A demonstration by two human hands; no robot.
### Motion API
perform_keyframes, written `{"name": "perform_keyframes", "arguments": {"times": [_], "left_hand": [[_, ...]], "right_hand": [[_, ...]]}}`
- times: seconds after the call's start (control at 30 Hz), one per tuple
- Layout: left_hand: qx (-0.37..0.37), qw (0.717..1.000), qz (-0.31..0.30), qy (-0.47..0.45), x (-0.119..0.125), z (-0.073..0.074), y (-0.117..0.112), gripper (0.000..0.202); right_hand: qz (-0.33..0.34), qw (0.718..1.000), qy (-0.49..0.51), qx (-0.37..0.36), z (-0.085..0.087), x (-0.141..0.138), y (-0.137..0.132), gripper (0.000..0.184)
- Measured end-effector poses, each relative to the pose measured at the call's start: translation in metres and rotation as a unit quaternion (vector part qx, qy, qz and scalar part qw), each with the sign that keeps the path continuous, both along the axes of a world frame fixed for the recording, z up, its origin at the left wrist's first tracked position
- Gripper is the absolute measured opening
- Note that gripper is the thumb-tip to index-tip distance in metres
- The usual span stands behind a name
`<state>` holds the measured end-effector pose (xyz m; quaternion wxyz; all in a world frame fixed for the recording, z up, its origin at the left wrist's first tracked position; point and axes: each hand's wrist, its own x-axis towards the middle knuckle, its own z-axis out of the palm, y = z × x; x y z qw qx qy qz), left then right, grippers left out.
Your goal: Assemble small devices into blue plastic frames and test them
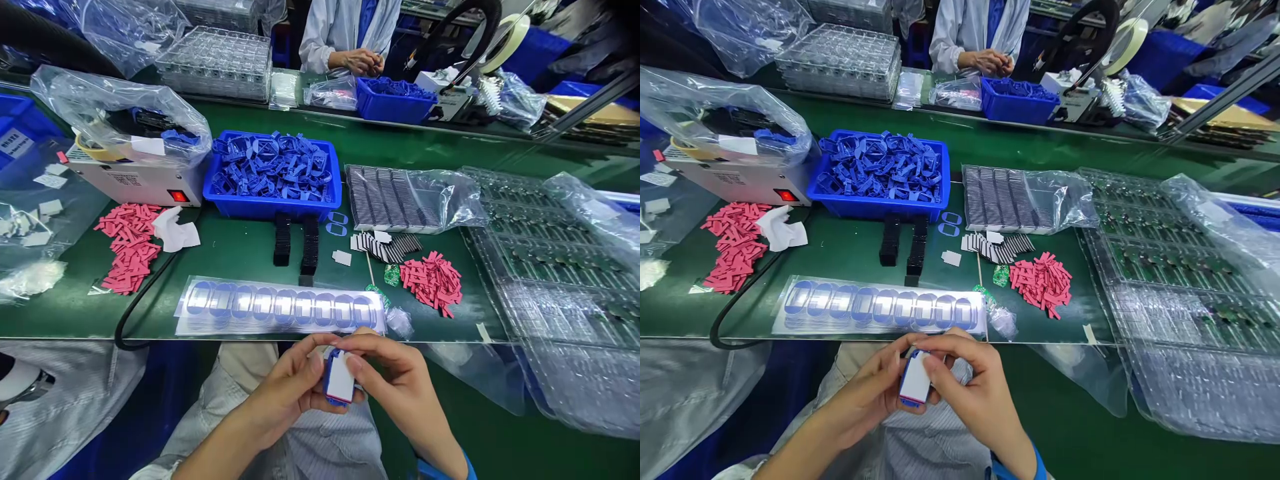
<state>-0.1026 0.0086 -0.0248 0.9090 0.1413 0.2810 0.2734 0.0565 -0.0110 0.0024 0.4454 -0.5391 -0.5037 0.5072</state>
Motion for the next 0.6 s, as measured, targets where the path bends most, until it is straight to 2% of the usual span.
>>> {"name": "perform_keyframes", "arguments": {"times": [0.1,0.2,0.33,0.43,0.6], "left_hand": [[-0.001,1.0,-0.003,-0.012,0.0,0.0,-0.001,0.044],[-0.004,1.0,0.003,-0.03,0.001,0.002,-0.003,0.043],[-0.006,0.998,0.044,-0.045,0.004,0.008,-0.003,0.039],[0.002,0.997,0.054,-0.05,0.006,0.01,-0.003,0.034],[0.002,0.997,0.056,-0.051,0.007,0.008,-0.003,0.031]], "right_hand": [[0.02,1.0,0.006,0.004,0.001,-0.001,0.001,0.013],[0.02,0.998,-0.025,0.047,0.002,-0.001,0.001,0.013],[-0.031,0.994,-0.032,0.096,0.002,0.004,-0.005,0.024],[-0.046,0.994,-0.042,0.093,0.0,0.004,-0.01,0.037],[-0.022,0.996,-0.038,0.073,-0.002,-0.002,-0.014,0.032]]}}
